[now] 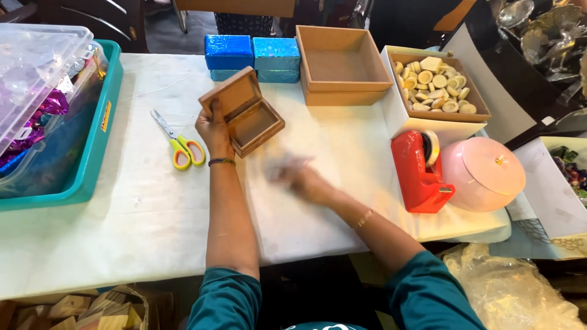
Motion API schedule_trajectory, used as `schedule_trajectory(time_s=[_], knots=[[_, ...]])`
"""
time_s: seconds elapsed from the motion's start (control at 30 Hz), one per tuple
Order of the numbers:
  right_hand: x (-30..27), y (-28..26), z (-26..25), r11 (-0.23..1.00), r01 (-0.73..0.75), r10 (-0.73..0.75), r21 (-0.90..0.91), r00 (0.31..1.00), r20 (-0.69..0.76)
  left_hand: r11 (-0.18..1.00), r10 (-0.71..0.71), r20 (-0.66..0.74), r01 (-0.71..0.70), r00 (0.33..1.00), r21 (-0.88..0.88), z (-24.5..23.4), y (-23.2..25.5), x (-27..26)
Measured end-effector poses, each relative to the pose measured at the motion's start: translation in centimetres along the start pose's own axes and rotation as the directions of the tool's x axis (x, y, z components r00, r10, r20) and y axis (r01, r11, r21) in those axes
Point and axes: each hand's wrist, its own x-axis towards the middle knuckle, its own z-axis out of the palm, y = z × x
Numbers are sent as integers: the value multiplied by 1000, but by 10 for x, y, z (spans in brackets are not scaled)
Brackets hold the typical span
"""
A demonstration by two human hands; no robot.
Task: The person cleans a small wooden box using a cloth, places it inside a floral patterned fabric pouch, and then wraps it in silver foil on a workstation.
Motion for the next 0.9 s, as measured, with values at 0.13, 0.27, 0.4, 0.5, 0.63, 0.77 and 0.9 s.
schedule_trajectory(time_s=[0.13, 0.27, 0.4, 0.5, 0.63, 0.77, 0.9], knots=[[-47, -35, -29, 944, 91, -223, 317, 883, 413, 997, -55, -48, 52, 997, -52, 2, 11, -3], [-119, -13, -89, 955, -144, -69, 258, 741, 668, 996, -70, -11, 69, 998, -60, 4, -6, -5], [-159, -35, -135, 769, -453, 633, -451, 441, 637, 995, -90, 56, 92, 994, -42, 10, -22, -7], [-143, -54, -148, 689, -452, 703, -567, 608, 369, 993, -107, 125, 101, 986, 57, 17, -35, -13], [-69, -71, -136, 936, -253, 295, -246, 944, 151, 981, -196, 191, 188, 962, 54, 27, -51, -22], [5, -63, -88, 994, 21, -37, -111, 990, -140, 981, -181, 229, 160, 956, 107, 28, -70, -25], [47, -28, -36, 943, 115, -156, -313, 982, -109, 965, -113, 339, 22, 934, 261, 11, -104, -10]])
